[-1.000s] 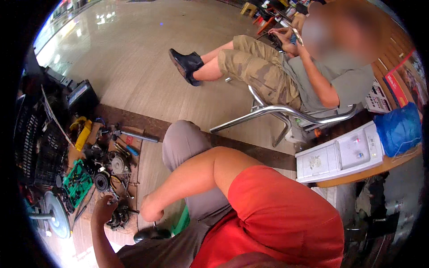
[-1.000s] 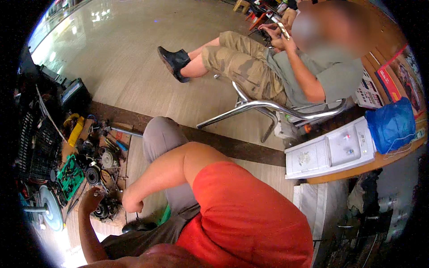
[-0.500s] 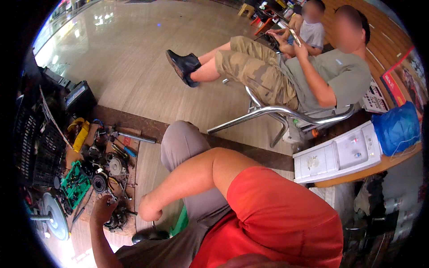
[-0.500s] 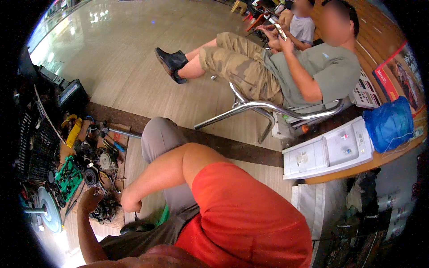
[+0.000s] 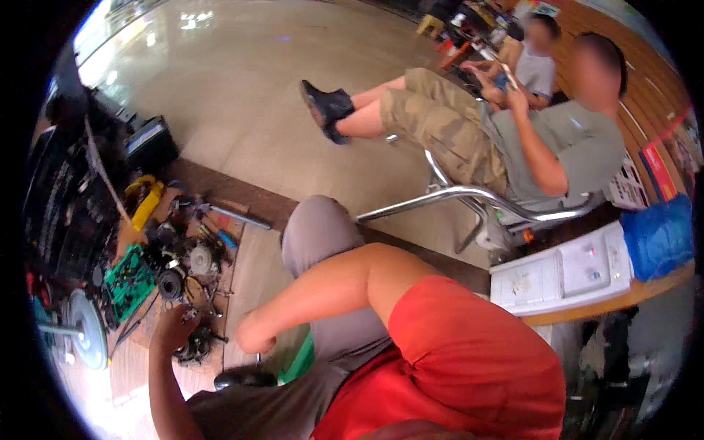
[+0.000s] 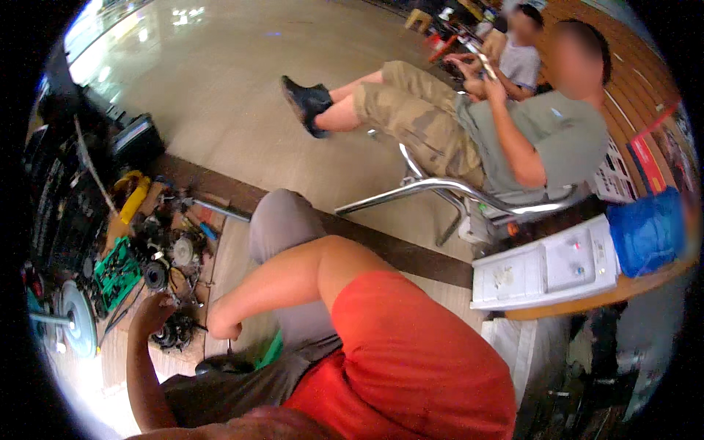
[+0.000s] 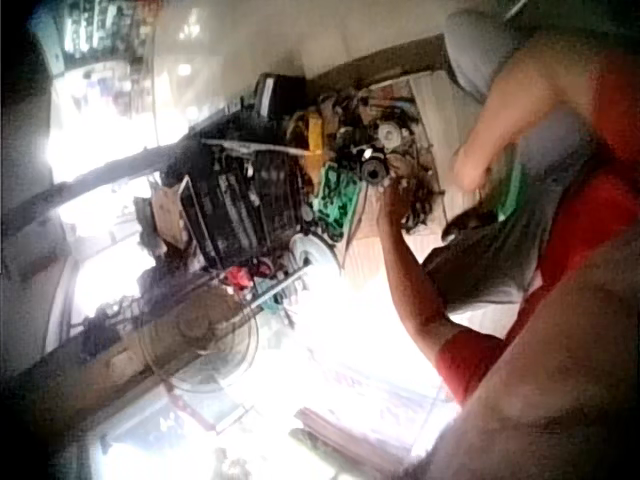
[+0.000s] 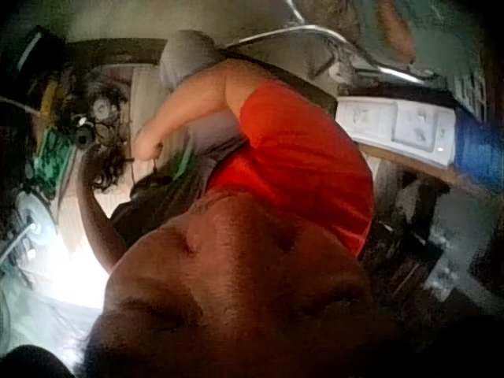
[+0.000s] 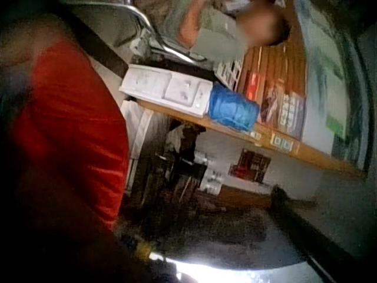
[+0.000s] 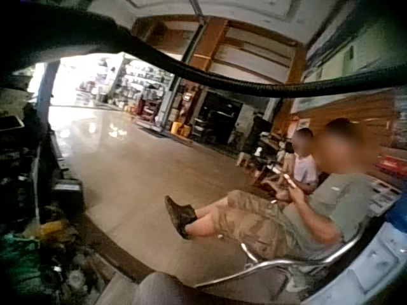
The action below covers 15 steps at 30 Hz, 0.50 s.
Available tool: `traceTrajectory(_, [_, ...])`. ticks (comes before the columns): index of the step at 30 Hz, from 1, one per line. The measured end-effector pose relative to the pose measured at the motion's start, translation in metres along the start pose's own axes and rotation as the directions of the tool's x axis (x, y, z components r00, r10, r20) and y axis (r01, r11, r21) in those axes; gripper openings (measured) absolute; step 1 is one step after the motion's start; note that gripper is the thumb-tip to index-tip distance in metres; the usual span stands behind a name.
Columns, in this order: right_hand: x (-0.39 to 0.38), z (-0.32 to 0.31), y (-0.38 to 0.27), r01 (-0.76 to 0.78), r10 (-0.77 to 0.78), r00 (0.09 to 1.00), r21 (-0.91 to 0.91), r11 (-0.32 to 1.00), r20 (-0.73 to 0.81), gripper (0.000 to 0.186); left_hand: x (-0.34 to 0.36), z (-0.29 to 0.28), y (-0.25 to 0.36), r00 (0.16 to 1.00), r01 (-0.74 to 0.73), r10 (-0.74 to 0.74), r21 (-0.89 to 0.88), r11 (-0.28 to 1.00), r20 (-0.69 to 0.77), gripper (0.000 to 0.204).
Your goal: The person uses a wrench and their hands to disassemble and inspect a mechanical component on a piece of cardboard on the floor.
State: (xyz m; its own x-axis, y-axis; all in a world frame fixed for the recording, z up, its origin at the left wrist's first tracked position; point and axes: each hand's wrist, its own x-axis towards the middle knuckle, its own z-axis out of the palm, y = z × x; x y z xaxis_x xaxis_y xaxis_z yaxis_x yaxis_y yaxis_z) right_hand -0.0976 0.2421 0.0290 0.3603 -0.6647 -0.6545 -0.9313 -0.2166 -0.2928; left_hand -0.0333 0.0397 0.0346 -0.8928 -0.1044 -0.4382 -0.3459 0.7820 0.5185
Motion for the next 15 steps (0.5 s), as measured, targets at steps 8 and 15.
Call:
traceTrajectory(8, [-0.005,0.004,0.003,0.083,-0.080,0.992,0.023,0.996,-0.096,0.011,-0.008,-0.015,0.001,1.000,-0.023,0.021,0.119,0.993,0.020,0.034])
traceTrajectory(15, [0.005,0.018,0.008,-0.039,0.044,0.999,0.149,0.988,-0.028,0.015,-0.002,-0.008,-0.006,0.999,-0.027,0.025,0.151,0.988,0.021,0.039])
